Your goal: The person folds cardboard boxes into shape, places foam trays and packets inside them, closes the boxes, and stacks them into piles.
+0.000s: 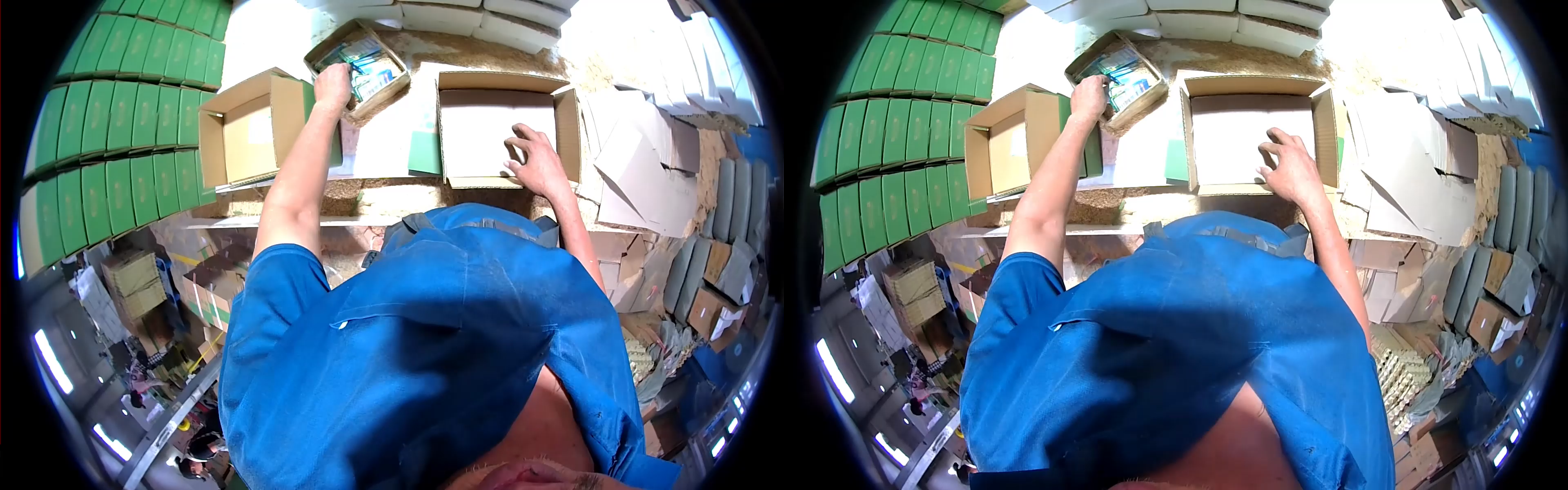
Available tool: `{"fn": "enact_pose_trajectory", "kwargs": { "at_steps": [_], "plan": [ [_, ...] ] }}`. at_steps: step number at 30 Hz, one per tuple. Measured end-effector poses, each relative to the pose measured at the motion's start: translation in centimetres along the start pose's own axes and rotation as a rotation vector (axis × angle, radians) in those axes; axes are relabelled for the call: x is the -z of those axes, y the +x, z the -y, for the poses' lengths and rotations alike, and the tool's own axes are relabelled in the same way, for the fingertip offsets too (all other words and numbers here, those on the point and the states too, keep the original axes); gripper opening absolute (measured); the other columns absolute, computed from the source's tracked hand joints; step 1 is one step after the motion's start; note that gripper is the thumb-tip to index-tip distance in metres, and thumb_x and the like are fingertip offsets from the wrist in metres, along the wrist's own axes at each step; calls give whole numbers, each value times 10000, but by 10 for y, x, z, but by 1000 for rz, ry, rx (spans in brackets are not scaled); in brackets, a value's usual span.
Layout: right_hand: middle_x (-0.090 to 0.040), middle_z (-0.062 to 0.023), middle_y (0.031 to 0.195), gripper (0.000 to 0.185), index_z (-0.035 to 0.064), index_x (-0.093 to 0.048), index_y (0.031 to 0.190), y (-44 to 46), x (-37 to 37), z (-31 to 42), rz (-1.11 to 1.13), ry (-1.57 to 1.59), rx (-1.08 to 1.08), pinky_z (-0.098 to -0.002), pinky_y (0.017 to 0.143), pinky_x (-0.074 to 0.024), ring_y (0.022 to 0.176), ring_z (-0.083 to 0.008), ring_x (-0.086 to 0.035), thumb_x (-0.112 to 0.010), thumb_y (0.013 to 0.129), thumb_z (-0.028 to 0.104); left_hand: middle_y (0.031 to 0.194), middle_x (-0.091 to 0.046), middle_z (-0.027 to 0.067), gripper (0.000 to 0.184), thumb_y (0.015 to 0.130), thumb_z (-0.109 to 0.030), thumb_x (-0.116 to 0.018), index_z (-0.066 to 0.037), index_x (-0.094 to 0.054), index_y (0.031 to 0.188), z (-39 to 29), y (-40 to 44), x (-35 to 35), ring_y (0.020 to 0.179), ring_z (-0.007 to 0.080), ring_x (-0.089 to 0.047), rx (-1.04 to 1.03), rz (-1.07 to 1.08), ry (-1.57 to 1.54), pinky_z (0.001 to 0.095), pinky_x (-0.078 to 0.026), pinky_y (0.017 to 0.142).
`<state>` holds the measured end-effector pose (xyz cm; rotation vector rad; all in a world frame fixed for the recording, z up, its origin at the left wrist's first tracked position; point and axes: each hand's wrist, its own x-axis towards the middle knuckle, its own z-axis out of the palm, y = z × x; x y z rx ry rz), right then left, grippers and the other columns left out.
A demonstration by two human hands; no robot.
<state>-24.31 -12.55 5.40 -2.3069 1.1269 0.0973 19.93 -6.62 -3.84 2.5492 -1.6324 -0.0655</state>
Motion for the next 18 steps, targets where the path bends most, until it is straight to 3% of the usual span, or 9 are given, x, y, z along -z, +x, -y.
{"fn": "enact_pose_trajectory", "kwargs": {
  "at_steps": [5, 9, 11, 13, 14, 15, 18],
  "plan": [
    [-479, -80, 1429, 405, 101, -676, 1184, 3, 3, 0, 16, 15, -17, -401, 1091, -401, 1306, -270, -449, -706, 794, 206, 971, -690, 181, 172, 829, -112, -569, -83, -696, 942, -5, 6, 26, 936, 362, -668, 113, 94, 35, 466, -541, 804],
    [-542, -127, 1363, 395, 60, -664, 1182, -4, 1, -1, -35, 52, 20, -393, 1075, -410, 1269, -303, -486, -694, 815, 205, 973, -693, 188, 145, 840, -116, -573, -76, -683, 925, -25, -13, 71, 946, 389, -657, 263, -50, -19, 476, -531, 814],
    [-587, -153, 1311, 388, 50, -660, 1181, -8, -7, -7, -107, 62, 46, -404, 1043, -433, 1216, -331, -546, -694, 821, 191, 912, -706, 165, 142, 818, -127, -673, -45, -669, 934, -50, -39, 110, 847, 312, -695, 256, -139, -117, 423, -548, 762],
    [-588, -168, 1305, 395, 47, -656, 1187, -18, 1, -7, -106, 104, 36, -399, 1042, -433, 1197, -340, -561, -694, 821, 193, 849, -712, 128, 205, 798, -96, -743, -14, -651, 962, -86, -59, 141, 759, 200, -701, 323, -127, -581, 339, -561, 696],
    [-598, -177, 1285, 405, 44, -650, 1194, -23, 13, -5, -116, 162, 44, -391, 1042, -433, 1179, -349, -569, -694, 823, 199, 842, -709, 116, 206, 806, -71, -740, -1, -645, 974, -104, -71, 142, 750, 167, -694, 237, -59, -922, 307, -562, 681],
    [-647, -170, 1194, 352, 31, -666, 1139, -25, 16, -8, -229, 250, 87, -396, 947, -493, 1067, -331, -630, -698, 821, 178, 834, -707, 104, 208, 813, -47, -737, 11, -638, 987, -123, -81, 142, 741, 133, -688, 149, 14, -1259, 274, -563, 666],
    [-681, -161, 1123, 334, 66, -677, 1138, -29, 38, -25, -356, 386, 28, -365, 929, -511, 1021, -313, -658, -706, 822, 171, 829, -716, 118, 171, 852, -8, -683, 19, -637, 1015, -200, -101, 134, 736, 153, -704, -46, 289, -1182, 265, -577, 670]
  ]
}}
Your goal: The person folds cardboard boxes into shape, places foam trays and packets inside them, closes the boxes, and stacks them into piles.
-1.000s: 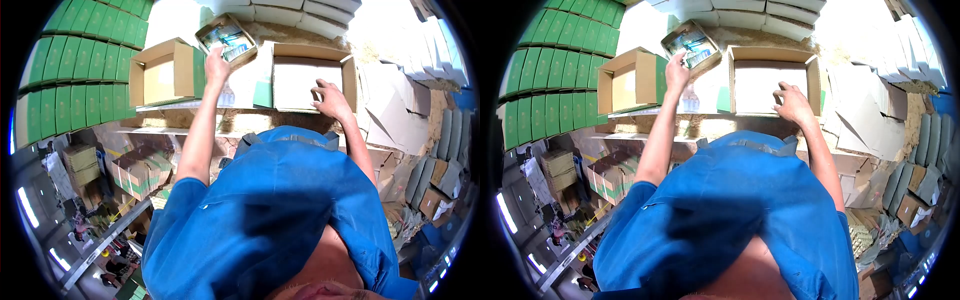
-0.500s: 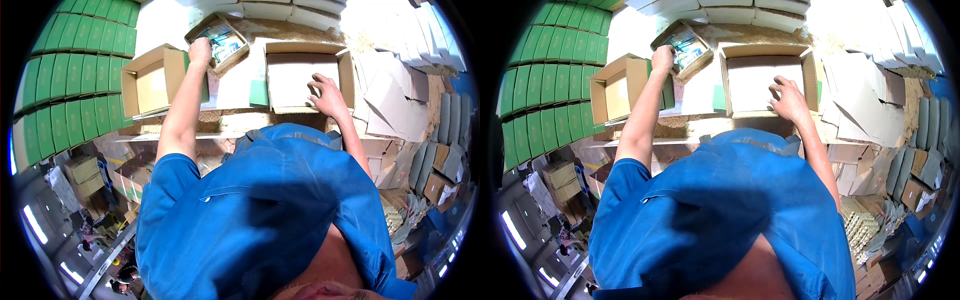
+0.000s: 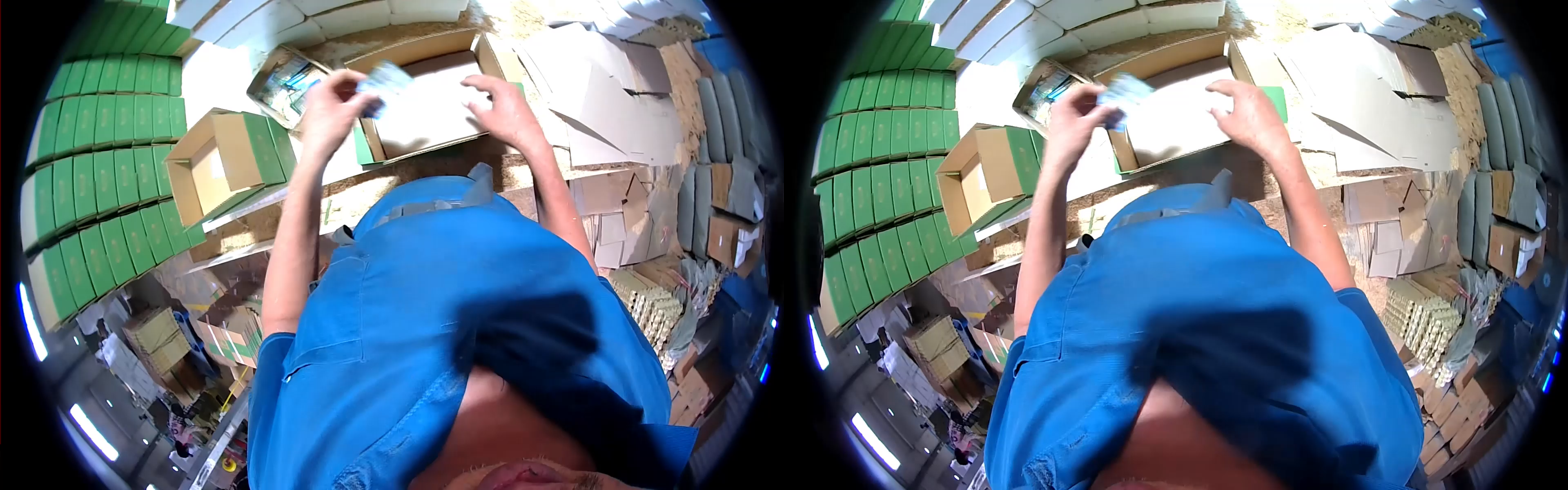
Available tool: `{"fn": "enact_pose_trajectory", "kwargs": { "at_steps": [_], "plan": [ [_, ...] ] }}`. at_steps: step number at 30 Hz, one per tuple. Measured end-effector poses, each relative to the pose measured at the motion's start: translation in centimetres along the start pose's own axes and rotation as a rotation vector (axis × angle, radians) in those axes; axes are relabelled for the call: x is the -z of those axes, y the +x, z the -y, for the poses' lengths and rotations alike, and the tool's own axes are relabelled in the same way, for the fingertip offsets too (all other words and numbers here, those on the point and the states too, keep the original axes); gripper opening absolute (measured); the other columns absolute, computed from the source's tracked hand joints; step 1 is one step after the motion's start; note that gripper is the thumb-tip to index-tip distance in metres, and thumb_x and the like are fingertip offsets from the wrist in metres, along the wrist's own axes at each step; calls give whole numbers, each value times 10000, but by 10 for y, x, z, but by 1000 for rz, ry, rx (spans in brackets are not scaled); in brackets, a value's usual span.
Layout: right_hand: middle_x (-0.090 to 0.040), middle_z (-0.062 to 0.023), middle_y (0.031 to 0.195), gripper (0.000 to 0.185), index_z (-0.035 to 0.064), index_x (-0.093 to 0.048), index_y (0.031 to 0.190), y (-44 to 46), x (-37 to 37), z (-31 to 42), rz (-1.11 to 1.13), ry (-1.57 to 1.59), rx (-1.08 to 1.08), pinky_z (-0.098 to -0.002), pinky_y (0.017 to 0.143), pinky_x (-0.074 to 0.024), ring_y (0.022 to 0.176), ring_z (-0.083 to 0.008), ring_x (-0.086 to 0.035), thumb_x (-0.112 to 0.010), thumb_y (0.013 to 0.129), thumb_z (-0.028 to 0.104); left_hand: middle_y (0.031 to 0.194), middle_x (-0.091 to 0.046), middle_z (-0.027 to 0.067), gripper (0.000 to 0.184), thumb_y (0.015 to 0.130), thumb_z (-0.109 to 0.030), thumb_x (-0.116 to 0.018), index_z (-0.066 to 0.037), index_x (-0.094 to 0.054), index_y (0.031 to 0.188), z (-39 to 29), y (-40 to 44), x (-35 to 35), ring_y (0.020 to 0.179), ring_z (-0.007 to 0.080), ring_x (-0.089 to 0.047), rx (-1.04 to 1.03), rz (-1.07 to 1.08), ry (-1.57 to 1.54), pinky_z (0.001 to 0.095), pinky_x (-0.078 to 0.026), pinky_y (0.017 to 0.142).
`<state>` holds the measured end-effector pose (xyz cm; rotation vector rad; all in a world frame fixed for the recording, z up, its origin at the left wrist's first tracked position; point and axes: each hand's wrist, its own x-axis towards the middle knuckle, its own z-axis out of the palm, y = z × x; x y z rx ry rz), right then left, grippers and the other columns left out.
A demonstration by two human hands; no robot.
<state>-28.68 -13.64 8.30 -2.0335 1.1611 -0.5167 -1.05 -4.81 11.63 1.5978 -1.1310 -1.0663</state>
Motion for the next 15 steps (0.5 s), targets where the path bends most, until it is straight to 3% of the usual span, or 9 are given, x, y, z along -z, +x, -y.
{"fn": "enact_pose_trajectory", "kwargs": {
  "at_steps": [2, 3, 5, 7, 9, 11, 12, 13, 15],
  "plan": [
    [-688, -146, 1119, 327, 82, -681, 1147, -1, 21, -1, -77, 7, -23, -341, 942, -507, 1025, -281, -665, -699, 832, 166, 784, -710, 108, 221, 832, -3, -694, 30, -639, 1044, 5, 11, -42, 677, 150, -700, -3, 93, 101, 265, -561, 615],
    [-695, -138, 1107, 310, 77, -689, 1135, -4, 31, -2, -93, 1, -5, -337, 939, -506, 1013, -263, -668, -694, 836, 162, 891, -710, 138, 355, 794, -23, -725, -4, -628, 1136, -2, 10, -57, 800, 215, -715, 3, 70, 402, 325, -572, 714],
    [-702, -118, 1104, 293, 61, -696, 1119, -10, 43, -12, -144, 10, 32, -336, 925, -513, 992, -249, -670, -691, 840, 148, 1146, -661, 156, 524, 752, -108, -771, -80, -604, 1248, 35, 18, -68, 1053, 308, -648, -268, 11, 825, 385, -523, 903],
    [-708, -110, 1099, 293, 57, -698, 1125, -20, 52, -20, -226, 53, 29, -327, 909, -519, 981, -224, -672, -689, 843, 136, 1390, -504, 157, 615, 755, -109, -760, -119, -544, 1331, 26, 1, -66, 1257, 332, -511, -375, -79, 800, 401, -446, 1038],
    [-713, -102, 1093, 294, 53, -700, 1132, -32, 53, -41, -296, 101, 13, -318, 894, -524, 969, -199, -674, -687, 847, 124, 1421, -476, 181, 605, 794, -109, -732, -116, -522, 1361, 13, -24, -55, 1322, 331, -454, -472, -311, 825, 393, -393, 1091],
    [-709, -91, 1116, 327, 55, -687, 1177, -33, 43, -77, -237, 386, -192, -305, 873, -530, 957, -164, -667, -686, 853, 97, 1454, -452, 173, 529, 882, -130, -659, -86, -502, 1385, 46, -36, -40, 1378, 306, -392, -333, -476, 533, 371, -339, 1123],
    [-703, -95, 1119, 342, 34, -675, 1198, -32, 32, -85, -235, 635, -238, -285, 824, -532, 922, -153, -663, -686, 859, 83, 1474, -442, 135, 463, 968, -189, -555, -58, -477, 1406, 69, -36, -36, 1390, 267, -377, -6, -408, 45, 334, -320, 1126],
    [-665, -103, 1207, 375, 23, -644, 1240, -29, 22, -96, -159, 731, -292, -250, 851, -511, 998, -152, -640, -686, 886, 137, 1482, -436, 110, 486, 1014, -266, -480, -55, -421, 1448, 86, -36, -32, 1369, 246, -401, 270, -334, -401, 331, -353, 1097],
    [-604, -122, 1305, 464, 3, -576, 1314, -20, 11, -106, 43, 973, -443, -256, 929, -474, 1135, -138, -576, -666, 923, 237, 1511, -398, 106, 544, 1021, -325, -472, -98, -348, 1500, 115, -33, -31, 1369, 254, -402, 310, -156, -530, 336, -380, 1061]
  ]
}}
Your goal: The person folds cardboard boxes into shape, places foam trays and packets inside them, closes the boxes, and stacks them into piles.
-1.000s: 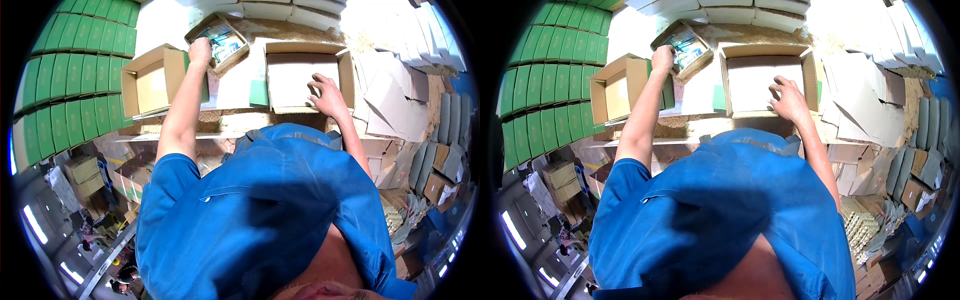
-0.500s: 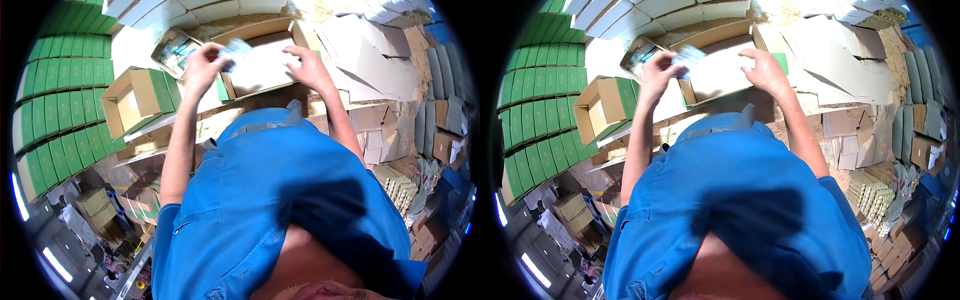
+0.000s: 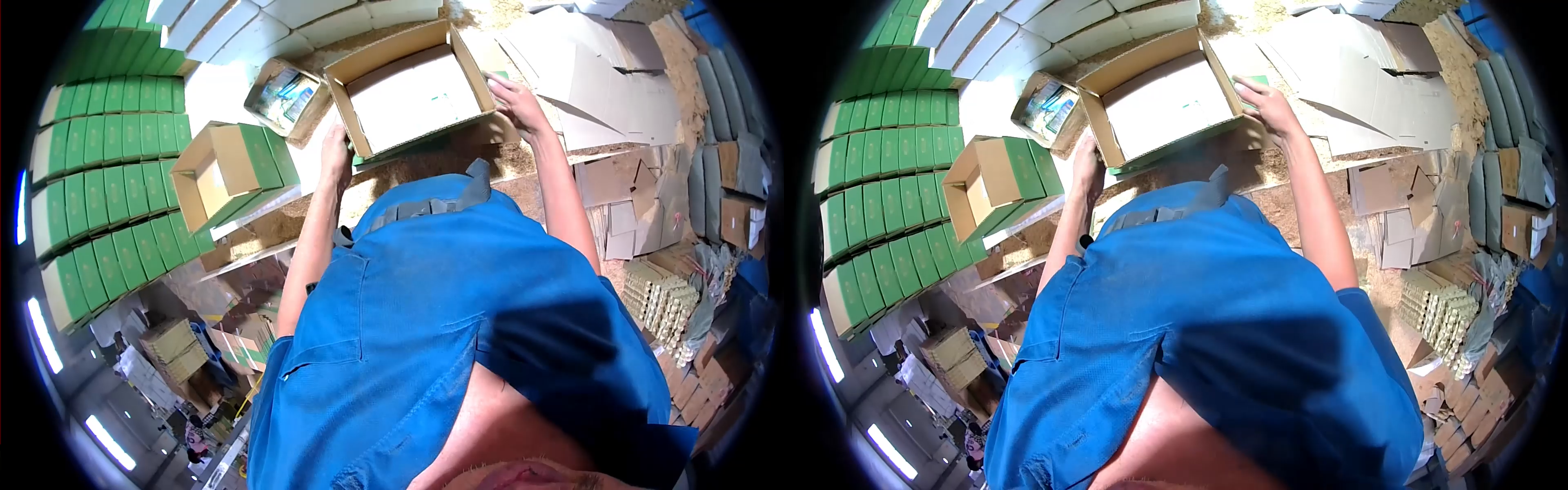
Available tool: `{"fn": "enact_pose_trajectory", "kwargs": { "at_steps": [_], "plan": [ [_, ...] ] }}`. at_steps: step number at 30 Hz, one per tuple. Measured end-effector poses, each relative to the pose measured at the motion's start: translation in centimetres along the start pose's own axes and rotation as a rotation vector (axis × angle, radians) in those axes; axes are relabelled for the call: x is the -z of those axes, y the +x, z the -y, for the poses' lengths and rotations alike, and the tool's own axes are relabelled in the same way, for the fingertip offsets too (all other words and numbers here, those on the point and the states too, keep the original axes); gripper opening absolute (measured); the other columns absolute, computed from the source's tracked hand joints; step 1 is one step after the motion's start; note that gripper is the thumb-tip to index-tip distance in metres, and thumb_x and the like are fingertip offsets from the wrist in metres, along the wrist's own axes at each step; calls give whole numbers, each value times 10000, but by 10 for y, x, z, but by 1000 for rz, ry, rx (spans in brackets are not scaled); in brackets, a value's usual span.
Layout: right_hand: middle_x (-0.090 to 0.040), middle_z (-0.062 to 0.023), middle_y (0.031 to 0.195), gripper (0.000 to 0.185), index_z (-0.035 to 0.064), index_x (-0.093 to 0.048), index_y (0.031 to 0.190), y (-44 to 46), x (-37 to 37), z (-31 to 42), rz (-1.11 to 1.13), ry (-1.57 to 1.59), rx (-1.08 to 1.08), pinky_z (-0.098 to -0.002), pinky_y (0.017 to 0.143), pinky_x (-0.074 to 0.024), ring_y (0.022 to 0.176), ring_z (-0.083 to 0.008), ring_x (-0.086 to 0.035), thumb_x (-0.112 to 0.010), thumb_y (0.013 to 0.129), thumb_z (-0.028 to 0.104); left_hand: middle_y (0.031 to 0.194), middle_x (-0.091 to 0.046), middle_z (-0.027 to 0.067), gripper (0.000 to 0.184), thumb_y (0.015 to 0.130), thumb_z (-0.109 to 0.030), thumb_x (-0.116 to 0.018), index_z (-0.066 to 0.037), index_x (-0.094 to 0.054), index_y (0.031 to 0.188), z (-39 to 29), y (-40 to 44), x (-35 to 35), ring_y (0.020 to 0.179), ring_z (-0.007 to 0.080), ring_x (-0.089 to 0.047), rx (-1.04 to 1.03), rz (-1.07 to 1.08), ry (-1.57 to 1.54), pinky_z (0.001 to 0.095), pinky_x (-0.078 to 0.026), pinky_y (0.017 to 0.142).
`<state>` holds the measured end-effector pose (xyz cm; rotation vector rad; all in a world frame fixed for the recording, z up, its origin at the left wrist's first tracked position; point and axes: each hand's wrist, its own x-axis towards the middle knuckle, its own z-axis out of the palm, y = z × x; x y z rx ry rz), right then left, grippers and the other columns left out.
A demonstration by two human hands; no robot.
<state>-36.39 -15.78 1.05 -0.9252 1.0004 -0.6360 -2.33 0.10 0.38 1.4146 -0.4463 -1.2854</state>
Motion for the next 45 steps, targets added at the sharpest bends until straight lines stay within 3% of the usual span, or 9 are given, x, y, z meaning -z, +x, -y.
{"fn": "enact_pose_trajectory", "kwargs": {
  "at_steps": [4, 6, 14, 17, 21, 25, 29, 37, 45],
  "plan": [
    [-464, -167, 1450, 758, -6, -290, 1497, 40, -10, -29, 86, -143, 8, -339, 1053, -411, 1306, -244, -481, -605, 951, 416, 1503, -414, 66, 533, 1013, -303, -500, -202, -344, 1513, 4, 1, -9, 1338, 236, -431, 45, -8, 22, 442, -384, 1054],
    [-521, -205, 1381, 1073, -12, -281, 1497, 48, -22, -21, 81, -690, -42, -363, 1055, -396, 1261, -261, -514, -794, 733, 539, 1501, -422, 94, 647, 953, -295, -616, -224, -319, 1523, -7, -10, -23, 1334, 239, -438, 57, 14, 274, 422, -363, 1084],
    [-642, -158, 1181, 754, -58, -451, 1339, 64, -42, -31, 167, -533, 3, -327, 976, -481, 1089, -221, -619, -830, 766, 251, 1497, -404, 188, 955, 728, -156, -819, -143, -294, 1526, 40, 23, -1, 1365, 251, -408, -355, 141, 712, 350, -305, 1140],
    [-559, -221, 1232, 796, -31, -220, 1467, 71, -41, -43, 209, -95, -55, -357, 962, -530, 1093, -272, -619, -685, 822, -54, 1478, -428, 193, 951, 711, -158, -828, -153, -322, 1516, 43, 28, 9, 1356, 251, -418, -285, 142, 559, 351, -322, 1130],
    [-532, -114, 1359, 760, 0, -341, 1463, 34, -45, -46, -14, -196, -172, -358, 1106, -320, 1296, -210, -465, -687, 838, 260, 1485, -427, 163, 896, 742, -155, -794, -213, -342, 1513, 26, 23, 26, 1340, 238, -433, -309, 215, 576, 337, -333, 1118],
    [-628, -81, 1061, 322, 35, -583, 1141, 15, -42, -76, -20, 280, -197, -360, 865, -540, 989, -217, -628, -649, 877, 208, 1448, -491, 117, 717, 797, -143, -728, -221, -455, 1456, 12, 12, 46, 1339, 236, -442, -246, 290, 422, 345, -338, 1118],
    [-628, -161, 1202, 463, -14, -522, 1286, -13, -76, -73, 19, 467, -172, -435, 950, -522, 1084, -300, -631, -618, 880, 185, 1397, -542, 112, 577, 844, -77, -666, -189, -537, 1395, -30, -48, 63, 1188, 206, -571, -69, 184, 356, 343, -470, 990],
    [-645, -138, 1145, 366, 22, -550, 1222, 17, -236, 9, 390, 479, -138, -442, 868, -556, 1007, -290, -656, -602, 926, 230, 1207, -677, 124, 316, 916, -173, -600, -85, -678, 1210, -152, -172, 242, 1113, 211, -637, -723, -1109, 765, 332, -457, 985],
    [-686, -90, 935, 266, 24, -623, 1048, 47, -396, -14, 550, 305, -167, -353, 783, -549, 811, -201, -665, -665, 889, 233, 1227, -669, -9, 427, 1001, -383, -440, -114, -628, 1274, -155, -95, 414, 1011, 69, -610, 306, -240, 620, 278, -500, 779]
  ]
}}
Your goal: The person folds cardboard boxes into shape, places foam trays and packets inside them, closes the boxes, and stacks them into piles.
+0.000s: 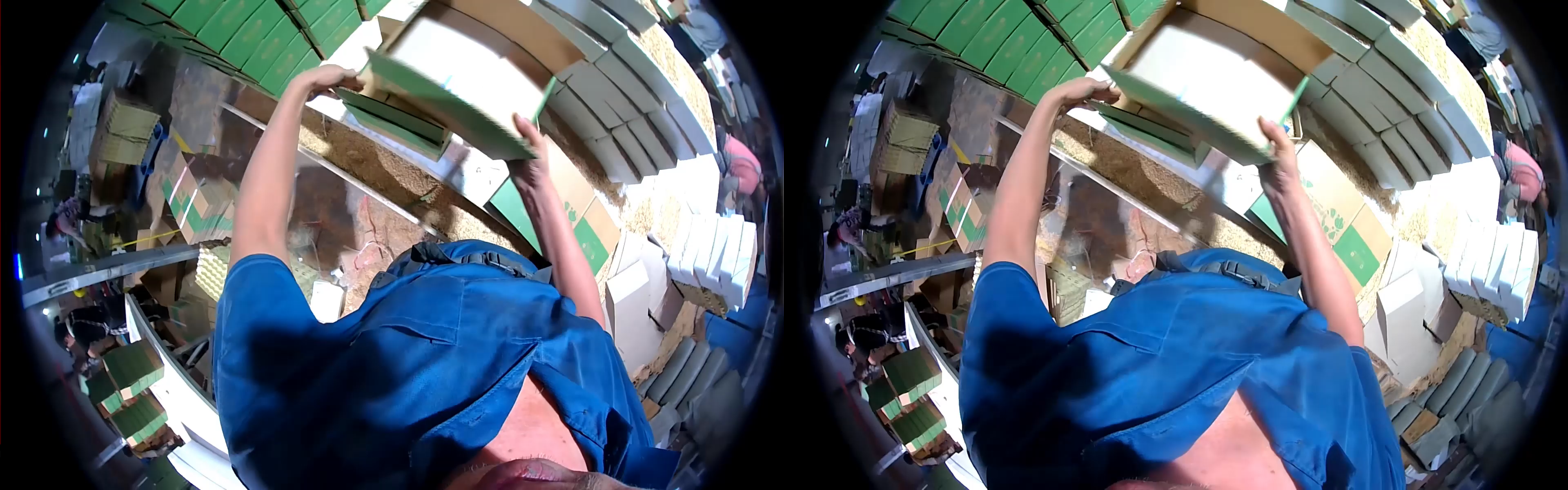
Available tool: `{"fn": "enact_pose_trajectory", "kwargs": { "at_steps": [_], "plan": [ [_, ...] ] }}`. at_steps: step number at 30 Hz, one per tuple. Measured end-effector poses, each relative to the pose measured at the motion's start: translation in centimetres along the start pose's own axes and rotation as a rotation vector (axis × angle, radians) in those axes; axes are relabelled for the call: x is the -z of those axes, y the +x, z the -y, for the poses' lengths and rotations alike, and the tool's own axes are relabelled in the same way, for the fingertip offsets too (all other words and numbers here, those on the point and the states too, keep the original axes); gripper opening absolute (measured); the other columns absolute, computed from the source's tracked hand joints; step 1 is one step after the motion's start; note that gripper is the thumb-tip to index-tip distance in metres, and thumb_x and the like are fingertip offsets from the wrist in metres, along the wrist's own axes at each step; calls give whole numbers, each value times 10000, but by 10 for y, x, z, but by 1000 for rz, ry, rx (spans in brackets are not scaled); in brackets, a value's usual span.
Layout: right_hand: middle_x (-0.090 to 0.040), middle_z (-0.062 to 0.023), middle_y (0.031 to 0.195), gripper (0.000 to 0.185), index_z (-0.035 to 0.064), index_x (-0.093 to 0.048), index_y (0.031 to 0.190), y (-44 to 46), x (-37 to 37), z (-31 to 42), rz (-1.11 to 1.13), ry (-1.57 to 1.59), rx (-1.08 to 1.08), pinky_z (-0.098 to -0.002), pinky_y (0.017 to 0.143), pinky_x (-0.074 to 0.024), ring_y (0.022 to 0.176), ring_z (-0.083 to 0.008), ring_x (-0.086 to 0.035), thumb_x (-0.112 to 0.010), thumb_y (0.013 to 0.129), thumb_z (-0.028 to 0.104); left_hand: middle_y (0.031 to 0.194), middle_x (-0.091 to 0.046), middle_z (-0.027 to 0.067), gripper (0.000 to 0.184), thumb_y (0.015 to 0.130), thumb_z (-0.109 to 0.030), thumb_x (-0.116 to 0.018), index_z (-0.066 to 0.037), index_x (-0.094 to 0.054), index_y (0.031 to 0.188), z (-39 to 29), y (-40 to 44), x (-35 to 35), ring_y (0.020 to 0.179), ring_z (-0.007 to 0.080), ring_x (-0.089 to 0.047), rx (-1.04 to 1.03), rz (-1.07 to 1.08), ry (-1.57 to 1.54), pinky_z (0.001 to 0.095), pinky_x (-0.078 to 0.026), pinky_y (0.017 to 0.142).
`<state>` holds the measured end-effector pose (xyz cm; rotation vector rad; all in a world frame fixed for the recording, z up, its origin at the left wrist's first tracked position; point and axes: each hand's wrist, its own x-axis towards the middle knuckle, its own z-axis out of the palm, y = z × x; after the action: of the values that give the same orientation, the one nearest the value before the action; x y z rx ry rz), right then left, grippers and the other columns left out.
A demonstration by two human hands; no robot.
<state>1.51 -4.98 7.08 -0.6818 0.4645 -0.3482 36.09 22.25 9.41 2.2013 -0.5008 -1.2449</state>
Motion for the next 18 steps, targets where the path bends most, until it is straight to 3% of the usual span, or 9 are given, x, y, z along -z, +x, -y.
{"fn": "enact_pose_trajectory", "kwargs": {
  "at_steps": [3, 4, 5, 7, 8, 9, 11, 12, 18],
  "plan": [
    [-652, -52, 953, 405, 3, -568, 1152, 19, -47, -32, -80, -322, -13, -294, 743, -530, 748, -178, -629, -694, 873, 268, 976, -679, 37, 491, 980, -419, -481, -76, -567, 1321, 17, 17, 9, 759, 79, -625, -47, -134, -75, 241, -495, 569],
    [-636, -101, 1077, 641, -16, -513, 1271, 27, -45, -36, -72, -534, -110, -292, 733, -534, 907, -187, -629, -745, 816, 372, 904, -662, 42, 535, 968, -452, -499, -61, -552, 1330, 20, 15, 7, 672, 85, -601, -66, -172, -141, 231, -474, 515],
    [-637, -148, 1072, 680, -31, -522, 1250, 29, -48, -46, -104, -703, -108, -301, 665, -541, 868, -193, -642, -730, 814, 448, 832, -644, 47, 582, 957, -485, -518, -47, -536, 1339, 23, 13, 5, 585, 90, -577, -89, -209, -204, 220, -453, 461],
    [-662, -166, 943, 743, -56, -537, 1214, 32, -55, -47, -105, -1044, -84, -314, 618, -541, 746, -198, -659, -662, 824, 564, 856, -650, 29, 734, 913, -579, -545, -9, -491, 1373, 18, 5, -2, 603, 87, -568, -193, -271, -360, 212, -469, 499],
    [-662, -147, 738, 785, -74, -623, 1066, 40, -52, -45, -112, -1297, -83, -327, 605, -549, 646, -205, -670, -548, 838, 673, 1038, -669, 89, 891, 860, -689, -541, -4, -439, 1420, 13, 2, -5, 790, 140, -634, -205, -285, -327, 259, -529, 652],
    [-662, -147, 738, 785, -74, -623, 1066, 43, -58, -36, -117, -1298, -87, -327, 605, -549, 646, -205, -670, -548, 838, 673, 1147, -635, 123, 935, 830, -723, -547, -23, -425, 1439, 4, -4, -9, 924, 188, -619, -173, -291, -270, 313, -508, 783],
    [-639, -112, 614, 801, -57, -689, 860, 40, -78, -17, 72, -1470, -271, -332, 628, -554, 596, -216, -674, -489, 841, 719, 1290, -581, 173, 995, 789, -764, -562, -41, -416, 1456, -7, -9, -14, 1109, 257, -583, -163, -259, -214, 397, -456, 972],
    [-647, -129, 613, 790, -17, -700, 711, 47, -77, -19, 106, -1487, -245, -337, 651, -561, 617, -228, -690, -466, 850, 724, 1318, -566, 175, 960, 791, -729, -600, -16, -460, 1418, -4, -3, -11, 1177, 248, -553, -139, -243, -278, 386, -437, 1005],
    [-694, -238, 850, 797, -51, -712, 836, 59, -82, -24, 192, -1309, -396, -372, 724, -579, 724, -294, -713, -484, 860, 713, 1238, -618, 141, 700, 877, -530, -649, 23, -552, 1297, -8, 4, 3, 1077, 198, -599, -43, -45, -415, 325, -481, 928]
  ]
}}
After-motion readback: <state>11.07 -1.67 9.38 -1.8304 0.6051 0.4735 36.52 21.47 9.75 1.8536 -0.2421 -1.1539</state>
